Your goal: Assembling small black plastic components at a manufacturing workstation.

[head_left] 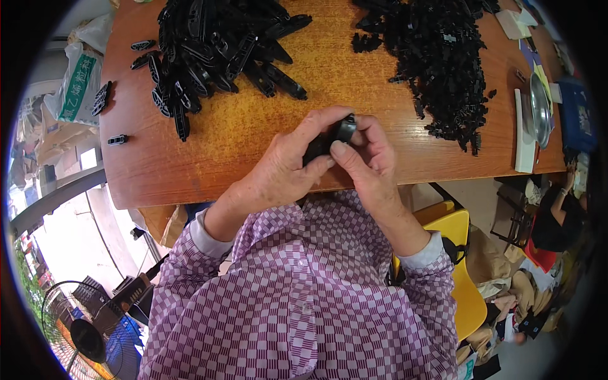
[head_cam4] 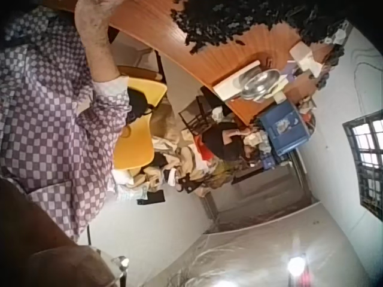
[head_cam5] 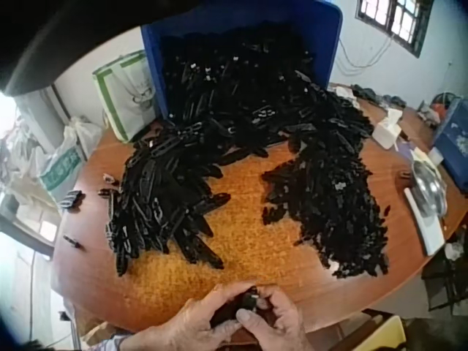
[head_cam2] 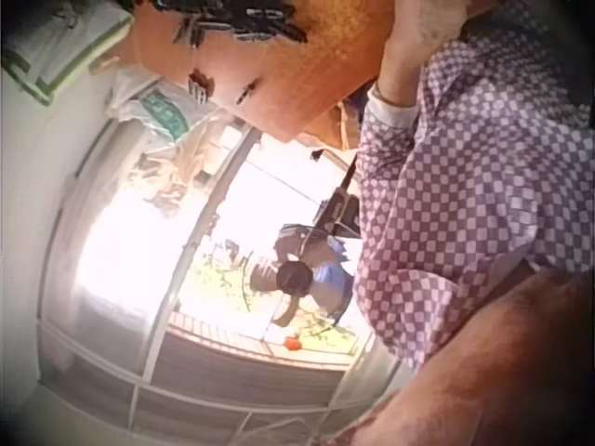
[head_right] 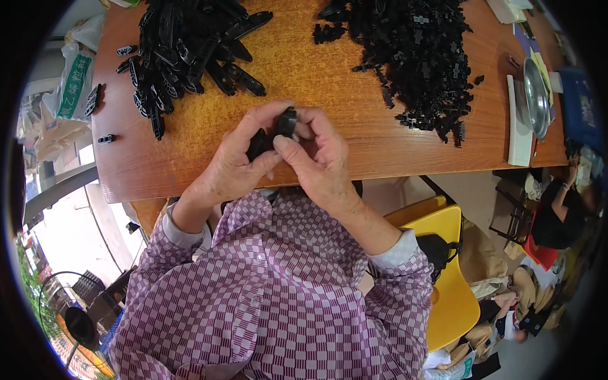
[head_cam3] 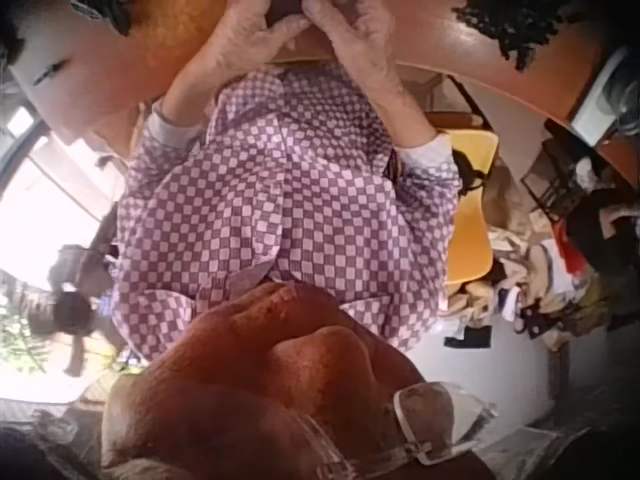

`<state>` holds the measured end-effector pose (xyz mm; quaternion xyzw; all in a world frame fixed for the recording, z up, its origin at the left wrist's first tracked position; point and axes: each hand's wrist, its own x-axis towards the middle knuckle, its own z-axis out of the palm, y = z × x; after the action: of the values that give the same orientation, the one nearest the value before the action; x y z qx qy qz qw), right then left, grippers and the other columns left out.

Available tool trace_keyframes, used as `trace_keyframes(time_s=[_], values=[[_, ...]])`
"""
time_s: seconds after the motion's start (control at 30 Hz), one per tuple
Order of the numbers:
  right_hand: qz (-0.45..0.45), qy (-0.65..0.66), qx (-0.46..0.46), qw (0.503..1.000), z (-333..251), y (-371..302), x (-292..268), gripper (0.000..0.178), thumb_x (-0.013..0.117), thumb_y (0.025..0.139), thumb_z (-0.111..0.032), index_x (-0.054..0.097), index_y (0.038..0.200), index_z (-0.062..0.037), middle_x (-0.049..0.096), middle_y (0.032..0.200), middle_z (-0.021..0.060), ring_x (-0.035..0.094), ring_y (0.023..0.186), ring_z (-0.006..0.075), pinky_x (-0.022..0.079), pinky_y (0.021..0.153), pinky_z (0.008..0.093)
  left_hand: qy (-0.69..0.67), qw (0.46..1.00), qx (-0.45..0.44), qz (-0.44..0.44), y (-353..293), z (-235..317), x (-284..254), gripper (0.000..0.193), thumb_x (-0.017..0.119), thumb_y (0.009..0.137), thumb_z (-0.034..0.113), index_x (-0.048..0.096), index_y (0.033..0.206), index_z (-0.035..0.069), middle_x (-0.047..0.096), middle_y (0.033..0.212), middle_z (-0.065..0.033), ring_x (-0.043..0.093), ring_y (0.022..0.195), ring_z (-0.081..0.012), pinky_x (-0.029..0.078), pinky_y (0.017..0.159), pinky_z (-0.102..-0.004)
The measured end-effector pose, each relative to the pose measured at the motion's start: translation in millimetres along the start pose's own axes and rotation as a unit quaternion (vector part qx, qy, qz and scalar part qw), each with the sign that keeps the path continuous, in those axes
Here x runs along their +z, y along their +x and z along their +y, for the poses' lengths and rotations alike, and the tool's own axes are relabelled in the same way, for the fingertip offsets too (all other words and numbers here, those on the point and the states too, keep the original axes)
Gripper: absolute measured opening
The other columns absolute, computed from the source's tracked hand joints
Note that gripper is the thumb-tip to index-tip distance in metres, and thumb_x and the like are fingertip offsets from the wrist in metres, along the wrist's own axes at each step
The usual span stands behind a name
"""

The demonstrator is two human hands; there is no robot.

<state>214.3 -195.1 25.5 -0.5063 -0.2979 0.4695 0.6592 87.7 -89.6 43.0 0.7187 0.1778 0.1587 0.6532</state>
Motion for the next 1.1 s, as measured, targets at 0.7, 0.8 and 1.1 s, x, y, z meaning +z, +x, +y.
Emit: trace_keyframes(time_s=[0.7, 0.8, 1.1], values=[[0.058, -0.794, -0.217, 0.564, -48, 28, -92, 0.019, 0.067, 0.081, -0.01, 0.06, 0.098, -0.008, 0.053, 0.092, 0.005, 0.05, 0.085, 0.0233, 0.039, 0.074, 0.0364, 0.719, 0.676, -0.122, 0.104, -80, 30, -187, 0.041, 0.07, 0.078, 0.019, 0.057, 0.117, 0.013, 0.062, 0.103, -0.0077, 0.061, 0.092, -0.0282, 0.046, 0.078, -0.0386], [0.037, -0.799, -0.216, 0.56, -46, 28, -99, 0.018, 0.066, 0.081, -0.009, 0.06, 0.098, -0.0073, 0.052, 0.093, 0.0053, 0.051, 0.085, 0.0236, 0.04, 0.073, 0.0377, 0.697, 0.692, 0.118, 0.146, -16, 50, -158, 0.036, 0.07, 0.077, 0.023, 0.062, 0.111, 0.013, 0.059, 0.107, -0.0074, 0.056, 0.103, -0.0268, 0.041, 0.088, -0.0381], [0.141, -0.424, -0.143, 0.883, -38, 24, -105, 0.006, 0.059, 0.089, -0.001, 0.056, 0.095, -0.0014, 0.061, 0.1, 0.0059, 0.057, 0.081, 0.0159, 0.046, 0.069, 0.0255, 0.887, 0.406, 0.218, 0.015, 93, 22, -102, 0.057, 0.051, 0.095, 0.031, 0.033, 0.142, 0.003, 0.023, 0.151, -0.0159, 0.018, 0.141, -0.0352, 0.014, 0.113, -0.0531]])
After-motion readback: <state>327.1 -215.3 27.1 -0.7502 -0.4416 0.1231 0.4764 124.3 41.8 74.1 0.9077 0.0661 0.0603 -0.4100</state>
